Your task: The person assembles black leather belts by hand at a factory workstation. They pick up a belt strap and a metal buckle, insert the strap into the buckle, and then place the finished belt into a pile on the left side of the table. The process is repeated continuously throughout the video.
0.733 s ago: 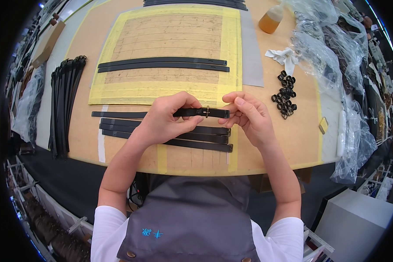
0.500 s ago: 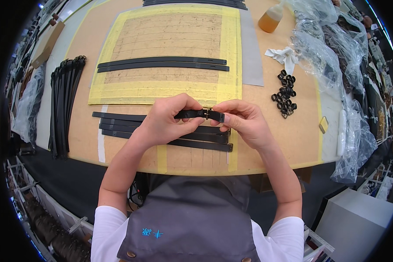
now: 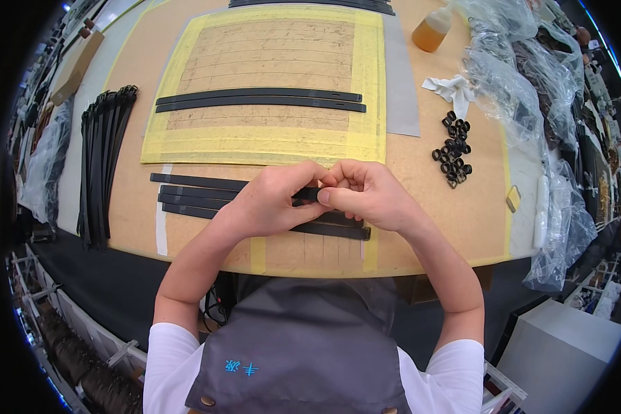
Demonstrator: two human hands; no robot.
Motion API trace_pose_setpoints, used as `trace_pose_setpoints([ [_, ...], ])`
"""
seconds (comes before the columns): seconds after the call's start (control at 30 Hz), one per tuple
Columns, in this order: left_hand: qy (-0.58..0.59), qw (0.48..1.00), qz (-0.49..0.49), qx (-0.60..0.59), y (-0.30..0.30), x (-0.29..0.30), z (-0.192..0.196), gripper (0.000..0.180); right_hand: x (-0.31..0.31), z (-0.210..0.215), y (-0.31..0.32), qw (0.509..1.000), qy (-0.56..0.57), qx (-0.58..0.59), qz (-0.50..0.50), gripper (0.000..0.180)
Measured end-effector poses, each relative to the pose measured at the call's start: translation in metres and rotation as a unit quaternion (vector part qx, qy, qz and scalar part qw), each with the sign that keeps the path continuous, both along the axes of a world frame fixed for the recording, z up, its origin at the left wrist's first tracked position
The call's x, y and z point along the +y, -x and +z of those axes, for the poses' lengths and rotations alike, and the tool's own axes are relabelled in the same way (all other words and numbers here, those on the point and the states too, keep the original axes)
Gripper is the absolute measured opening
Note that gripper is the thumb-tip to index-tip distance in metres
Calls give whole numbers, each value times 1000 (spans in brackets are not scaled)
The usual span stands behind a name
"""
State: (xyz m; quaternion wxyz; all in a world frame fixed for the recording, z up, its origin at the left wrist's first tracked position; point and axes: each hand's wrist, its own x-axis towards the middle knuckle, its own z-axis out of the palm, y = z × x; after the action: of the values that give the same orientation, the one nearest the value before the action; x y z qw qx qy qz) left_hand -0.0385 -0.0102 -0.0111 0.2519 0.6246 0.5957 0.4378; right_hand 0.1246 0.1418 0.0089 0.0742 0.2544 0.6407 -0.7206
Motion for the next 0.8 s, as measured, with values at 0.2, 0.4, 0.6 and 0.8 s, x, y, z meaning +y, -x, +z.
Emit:
trace_pose_setpoints([
  [0.2,6,1000,15,-10,6,1,-2,25,3,-3,-5,1000,-6,5,-30,23],
  [0.4,16,999,12,-38,8,1,1,22,8,-2,-9,1000,19,15,-15,27],
  [0.6,20,999,7,-44,9,2,0,20,9,-2,-9,999,28,21,-9,27],
  [0.8,10,999,11,-43,7,2,-2,19,9,-2,-9,999,29,17,-8,28],
])
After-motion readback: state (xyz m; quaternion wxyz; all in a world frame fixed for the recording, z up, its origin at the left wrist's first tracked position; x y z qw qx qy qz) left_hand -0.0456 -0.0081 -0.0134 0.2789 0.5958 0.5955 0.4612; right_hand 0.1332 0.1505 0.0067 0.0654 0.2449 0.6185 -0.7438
